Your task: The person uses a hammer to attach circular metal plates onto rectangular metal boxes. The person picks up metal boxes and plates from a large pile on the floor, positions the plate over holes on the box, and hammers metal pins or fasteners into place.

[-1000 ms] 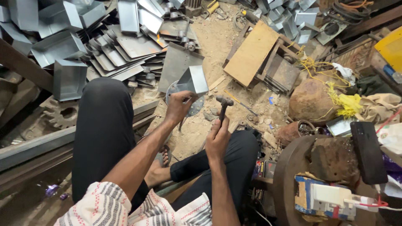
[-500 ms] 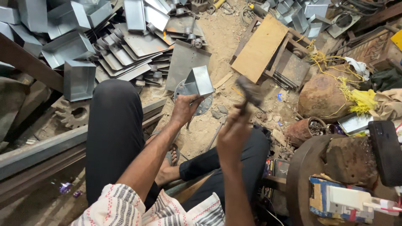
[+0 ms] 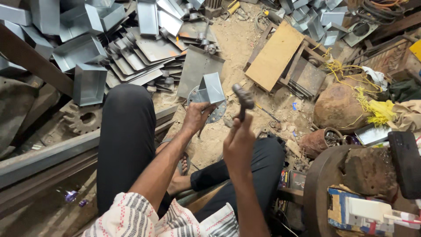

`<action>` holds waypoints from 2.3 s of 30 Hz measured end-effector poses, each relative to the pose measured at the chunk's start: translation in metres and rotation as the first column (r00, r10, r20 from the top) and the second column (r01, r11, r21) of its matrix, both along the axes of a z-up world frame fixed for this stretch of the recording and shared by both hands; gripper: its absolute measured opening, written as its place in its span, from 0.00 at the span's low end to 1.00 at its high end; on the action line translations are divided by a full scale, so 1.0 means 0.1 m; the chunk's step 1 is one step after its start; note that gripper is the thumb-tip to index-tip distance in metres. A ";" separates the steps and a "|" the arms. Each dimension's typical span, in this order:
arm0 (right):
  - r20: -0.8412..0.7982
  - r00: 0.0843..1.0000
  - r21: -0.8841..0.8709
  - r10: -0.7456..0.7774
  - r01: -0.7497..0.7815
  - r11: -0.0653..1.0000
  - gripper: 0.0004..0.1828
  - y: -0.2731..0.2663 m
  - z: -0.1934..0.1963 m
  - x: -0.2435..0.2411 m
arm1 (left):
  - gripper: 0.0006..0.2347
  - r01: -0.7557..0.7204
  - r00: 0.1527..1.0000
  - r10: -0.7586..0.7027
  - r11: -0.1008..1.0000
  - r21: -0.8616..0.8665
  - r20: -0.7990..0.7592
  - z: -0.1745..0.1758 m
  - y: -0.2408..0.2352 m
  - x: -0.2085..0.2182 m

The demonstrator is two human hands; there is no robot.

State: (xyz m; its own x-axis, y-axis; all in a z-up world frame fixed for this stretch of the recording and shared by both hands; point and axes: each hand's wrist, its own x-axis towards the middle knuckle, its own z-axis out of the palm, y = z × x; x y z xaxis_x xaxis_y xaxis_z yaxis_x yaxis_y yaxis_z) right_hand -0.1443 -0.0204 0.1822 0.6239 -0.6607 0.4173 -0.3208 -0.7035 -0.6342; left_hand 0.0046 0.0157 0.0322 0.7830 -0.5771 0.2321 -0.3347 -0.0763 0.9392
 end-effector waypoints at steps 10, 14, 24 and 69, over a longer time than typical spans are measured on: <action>-0.226 0.972 0.032 0.056 -0.050 0.998 0.09 -0.07 -0.05 0.08 | 0.06 -0.002 0.998 0.005 0.999 -0.052 0.062 0.00 0.02 -0.01; -0.096 0.991 -0.022 0.094 -0.097 0.995 0.07 -0.03 -0.21 0.10 | 0.07 0.010 0.999 -0.009 1.000 -0.028 0.047 -0.07 0.01 0.02; 0.052 0.983 0.001 0.176 -0.176 0.984 0.06 0.12 -0.10 0.12 | 0.08 0.019 0.999 -0.020 1.000 -0.024 -0.051 -0.10 0.00 0.04; 0.454 0.888 0.861 -0.079 -0.413 0.298 0.25 -0.71 -1.26 -0.08 | 0.50 0.125 0.258 -0.005 0.992 0.028 -0.966 -0.09 -0.10 -0.04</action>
